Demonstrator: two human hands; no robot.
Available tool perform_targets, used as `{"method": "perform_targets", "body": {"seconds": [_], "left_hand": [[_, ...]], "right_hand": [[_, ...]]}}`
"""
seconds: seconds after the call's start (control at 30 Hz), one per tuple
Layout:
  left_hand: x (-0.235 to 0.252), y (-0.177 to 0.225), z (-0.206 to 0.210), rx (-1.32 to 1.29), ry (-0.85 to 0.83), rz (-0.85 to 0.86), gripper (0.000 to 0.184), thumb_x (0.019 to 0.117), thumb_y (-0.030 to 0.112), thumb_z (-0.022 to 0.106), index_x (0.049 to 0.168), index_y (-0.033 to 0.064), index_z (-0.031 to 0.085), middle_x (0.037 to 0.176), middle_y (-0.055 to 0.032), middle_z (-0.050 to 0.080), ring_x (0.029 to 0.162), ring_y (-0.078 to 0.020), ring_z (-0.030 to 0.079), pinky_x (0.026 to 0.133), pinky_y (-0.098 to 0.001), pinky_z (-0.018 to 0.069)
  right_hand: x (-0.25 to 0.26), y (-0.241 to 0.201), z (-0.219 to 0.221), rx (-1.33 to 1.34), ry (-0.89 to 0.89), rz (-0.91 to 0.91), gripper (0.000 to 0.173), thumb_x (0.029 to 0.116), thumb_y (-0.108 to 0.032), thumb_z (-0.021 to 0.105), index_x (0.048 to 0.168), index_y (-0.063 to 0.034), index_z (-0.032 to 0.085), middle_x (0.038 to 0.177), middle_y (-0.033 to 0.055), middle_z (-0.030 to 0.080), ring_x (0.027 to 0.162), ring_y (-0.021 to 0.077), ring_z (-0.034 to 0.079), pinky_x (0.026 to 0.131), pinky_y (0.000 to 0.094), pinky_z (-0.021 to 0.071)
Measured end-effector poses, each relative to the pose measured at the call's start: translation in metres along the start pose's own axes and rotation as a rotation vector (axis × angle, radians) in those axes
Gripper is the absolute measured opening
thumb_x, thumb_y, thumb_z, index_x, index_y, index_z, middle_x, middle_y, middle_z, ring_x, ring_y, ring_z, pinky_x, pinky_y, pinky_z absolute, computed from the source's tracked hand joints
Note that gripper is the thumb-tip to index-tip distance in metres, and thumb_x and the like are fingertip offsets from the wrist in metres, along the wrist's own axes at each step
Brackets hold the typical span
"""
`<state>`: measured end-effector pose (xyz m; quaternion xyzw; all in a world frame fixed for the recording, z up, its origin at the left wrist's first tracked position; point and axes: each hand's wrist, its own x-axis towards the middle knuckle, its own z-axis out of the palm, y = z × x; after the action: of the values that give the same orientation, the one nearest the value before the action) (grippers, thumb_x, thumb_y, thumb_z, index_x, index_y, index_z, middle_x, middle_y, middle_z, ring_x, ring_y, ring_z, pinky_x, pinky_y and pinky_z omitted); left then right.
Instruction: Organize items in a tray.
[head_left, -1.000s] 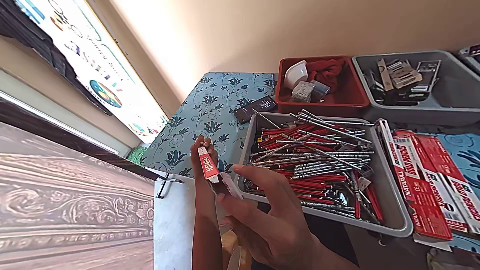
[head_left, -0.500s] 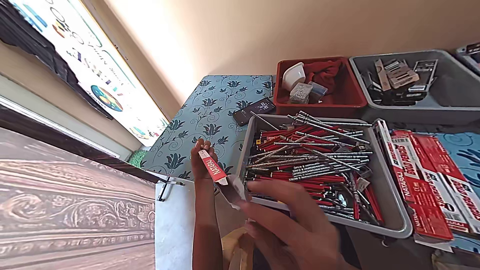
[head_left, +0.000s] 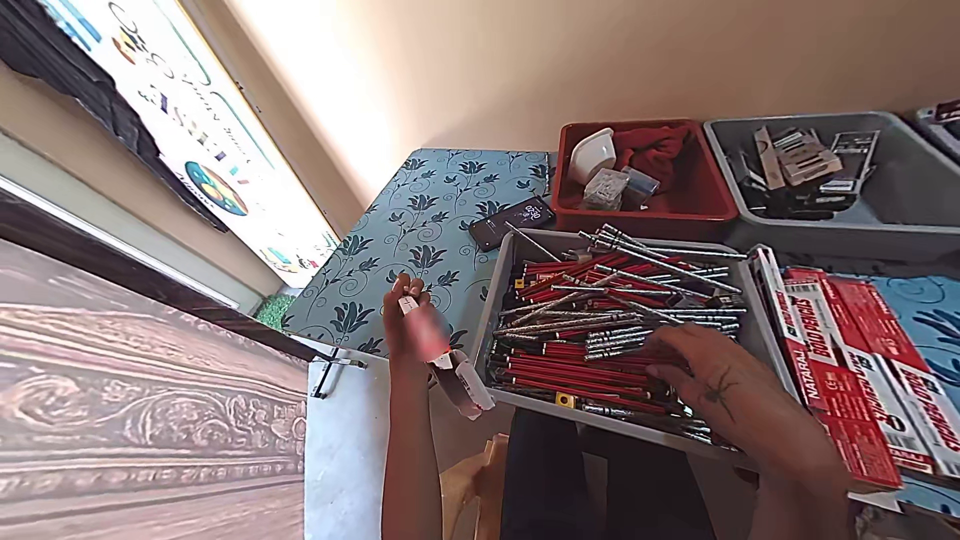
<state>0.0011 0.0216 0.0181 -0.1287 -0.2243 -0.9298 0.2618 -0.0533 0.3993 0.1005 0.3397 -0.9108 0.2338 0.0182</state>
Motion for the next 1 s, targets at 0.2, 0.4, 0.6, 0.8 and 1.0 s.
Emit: {"method": "perform_targets", "body": {"seconds": [0.2, 0.4, 0.6, 0.8, 1.0], "left_hand": [[0.003, 0.001, -0.011, -0.030, -0.053, -0.031, 0.016, 0.0992, 0.020, 0.061, 0.089, 0.0111, 0.070, 0.077, 0.0026, 0.066, 0.060, -0.0030, 0.064, 0.054, -0.0129, 0.0526], [0.002, 0.001, -0.007, 0.011, -0.038, -0.032, 0.019, 0.1010, 0.020, 0.058, 0.088, 0.0116, 0.070, 0.076, 0.0025, 0.066, 0.059, -0.0030, 0.063, 0.053, -0.0133, 0.0524], [0.001, 0.001, -0.007, 0.012, -0.034, -0.036, 0.021, 0.1017, 0.022, 0.058, 0.087, 0.0124, 0.070, 0.076, 0.0035, 0.066, 0.060, -0.0021, 0.063, 0.053, -0.0127, 0.0521], [-0.001, 0.001, 0.003, 0.056, 0.010, -0.013, 0.021, 0.1021, 0.019, 0.056, 0.086, 0.0139, 0.068, 0.077, 0.0048, 0.064, 0.060, -0.0005, 0.062, 0.054, -0.0106, 0.0516], [-0.003, 0.002, 0.010, -0.042, 0.018, -0.041, 0.018, 0.0995, 0.017, 0.060, 0.086, 0.0120, 0.070, 0.079, 0.0027, 0.068, 0.063, -0.0024, 0.065, 0.055, -0.0135, 0.0541]], "right_hand": [[-0.003, 0.001, 0.004, 0.005, -0.043, -0.021, 0.022, 0.0832, 0.000, 0.077, 0.105, -0.0030, 0.073, 0.101, 0.0229, 0.066, 0.101, 0.0458, 0.063, 0.085, 0.0619, 0.0505], [-0.002, -0.006, 0.008, -0.048, -0.013, -0.019, 0.014, 0.0860, 0.000, 0.076, 0.100, -0.0012, 0.074, 0.098, 0.0239, 0.065, 0.097, 0.0453, 0.064, 0.082, 0.0604, 0.0517], [-0.003, 0.002, 0.013, 0.017, 0.087, -0.102, 0.019, 0.0978, -0.014, 0.061, 0.105, -0.0038, 0.075, 0.097, 0.0158, 0.070, 0.094, 0.0350, 0.069, 0.082, 0.0548, 0.0544], [-0.001, -0.004, 0.012, 0.153, 0.238, -0.155, 0.038, 0.1035, -0.033, 0.051, 0.112, -0.0068, 0.076, 0.100, 0.0089, 0.074, 0.091, 0.0121, 0.070, 0.085, 0.0269, 0.0556], [-0.002, -0.042, 0.033, 0.590, 0.332, -0.255, 0.031, 0.1049, -0.027, 0.056, 0.111, -0.0013, 0.072, 0.103, 0.0016, 0.073, 0.093, -0.0038, 0.066, 0.086, 0.0142, 0.0554]]}}
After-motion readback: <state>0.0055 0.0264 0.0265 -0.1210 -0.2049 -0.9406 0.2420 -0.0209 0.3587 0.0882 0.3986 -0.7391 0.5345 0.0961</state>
